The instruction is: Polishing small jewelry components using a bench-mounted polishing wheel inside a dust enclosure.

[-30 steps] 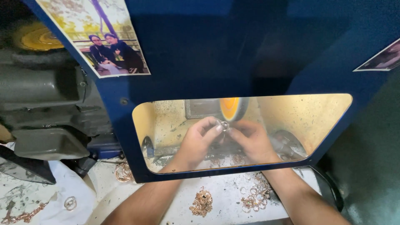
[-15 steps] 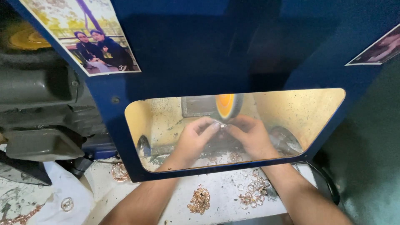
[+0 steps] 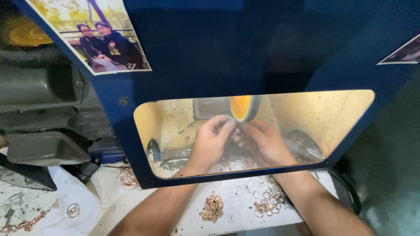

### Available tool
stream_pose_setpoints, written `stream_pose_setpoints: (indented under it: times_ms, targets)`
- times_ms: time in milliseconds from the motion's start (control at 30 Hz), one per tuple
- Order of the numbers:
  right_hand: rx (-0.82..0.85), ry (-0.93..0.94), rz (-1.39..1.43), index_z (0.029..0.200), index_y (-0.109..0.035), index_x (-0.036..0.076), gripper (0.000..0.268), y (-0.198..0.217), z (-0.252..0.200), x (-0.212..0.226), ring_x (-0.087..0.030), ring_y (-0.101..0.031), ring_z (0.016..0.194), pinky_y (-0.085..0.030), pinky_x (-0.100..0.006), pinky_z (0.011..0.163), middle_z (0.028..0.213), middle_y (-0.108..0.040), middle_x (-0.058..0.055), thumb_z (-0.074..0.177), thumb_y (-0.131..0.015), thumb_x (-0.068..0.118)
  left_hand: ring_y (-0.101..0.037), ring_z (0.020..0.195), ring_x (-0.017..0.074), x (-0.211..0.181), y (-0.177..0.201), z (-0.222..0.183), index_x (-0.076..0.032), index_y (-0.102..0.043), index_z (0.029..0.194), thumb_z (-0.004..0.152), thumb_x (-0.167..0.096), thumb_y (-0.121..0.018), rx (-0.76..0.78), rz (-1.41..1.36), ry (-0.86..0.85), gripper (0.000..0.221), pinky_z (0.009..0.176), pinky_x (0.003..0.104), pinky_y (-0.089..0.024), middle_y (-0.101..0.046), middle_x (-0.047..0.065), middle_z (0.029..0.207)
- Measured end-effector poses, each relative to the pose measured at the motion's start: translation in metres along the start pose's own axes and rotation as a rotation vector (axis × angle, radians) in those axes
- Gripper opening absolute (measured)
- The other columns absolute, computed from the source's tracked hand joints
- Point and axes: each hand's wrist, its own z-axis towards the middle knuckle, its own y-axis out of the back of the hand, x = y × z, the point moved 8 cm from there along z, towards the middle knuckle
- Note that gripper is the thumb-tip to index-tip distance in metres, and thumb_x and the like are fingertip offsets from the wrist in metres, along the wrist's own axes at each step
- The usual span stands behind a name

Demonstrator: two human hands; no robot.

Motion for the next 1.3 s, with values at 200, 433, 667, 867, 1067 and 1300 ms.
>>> stream_pose_setpoints:
  times_ms: [200,433,667,867,1067,1300]
  targets:
    - [-0.007,0.126,-0.272,0.106,-0.07,-0.009,0.031,-0.006,0.003,0.009,-0.024,-0.072,0.079,-0.064,-0.041,0.073,0.084,-0.069,-0.018,0.093,-0.074,0.018,-0.074,0.077,0.0174,-0.001,0.002,-0.002,0.0,-0.071,0.117,0.099,-0.017,-0.067,0.021,-0.086,0.012,0.025,0.077,0.033,-0.062,-0.075,0.013,0.091]
    - [-0.025,0.229,-0.407,0.099,-0.075,-0.005,0.029,-0.001,-0.003,0.02,-0.023,-0.073,0.079,-0.064,-0.042,0.073,0.082,-0.075,-0.02,0.089,-0.078,0.022,-0.073,0.085,0.0187,-0.031,-0.001,-0.012,-0.003,-0.074,0.105,0.099,-0.011,-0.066,0.049,0.006,-0.209,0.013,0.081,0.037,-0.062,-0.075,0.011,0.089]
    - [0.046,0.419,-0.689,0.098,-0.075,-0.003,0.03,0.009,-0.017,0.044,-0.021,-0.067,0.094,-0.057,-0.044,0.085,0.091,-0.074,-0.019,0.082,-0.084,0.021,-0.073,0.09,0.0208,-0.032,0.008,-0.01,-0.006,-0.072,0.105,0.096,-0.012,-0.071,0.155,0.151,-0.506,0.011,0.083,0.038,-0.061,-0.07,0.01,0.094]
    - [0.201,0.393,-1.282,0.098,-0.08,0.009,0.016,0.0,-0.046,0.052,-0.037,-0.073,0.102,-0.057,-0.048,0.09,0.098,-0.078,-0.014,0.086,-0.073,0.018,-0.073,0.085,0.0203,-0.022,0.016,-0.001,-0.007,-0.072,0.104,0.101,-0.014,-0.067,0.14,0.247,-0.582,0.009,0.077,0.035,-0.061,-0.068,0.008,0.091]
    - [-0.005,0.047,-1.323,0.107,-0.079,0.02,0.023,0.036,-0.048,0.013,-0.026,-0.069,0.114,-0.051,-0.041,0.102,0.109,-0.077,-0.001,0.094,-0.07,0.037,-0.073,0.085,0.0196,-0.012,0.023,-0.001,-0.009,-0.072,0.103,0.102,-0.018,-0.066,0.117,0.31,-0.555,0.011,0.076,0.034,-0.061,-0.07,0.006,0.089]
    - [-0.01,0.427,-1.266,0.098,-0.079,0.014,0.008,0.059,-0.068,0.024,-0.028,-0.074,0.099,-0.056,-0.039,0.091,0.096,-0.077,-0.006,0.093,-0.073,0.017,-0.072,0.088,0.0217,-0.01,0.016,0.0,-0.007,-0.072,0.104,0.103,-0.016,-0.066,0.154,0.316,-0.533,0.011,0.075,0.036,-0.06,-0.071,0.009,0.092]
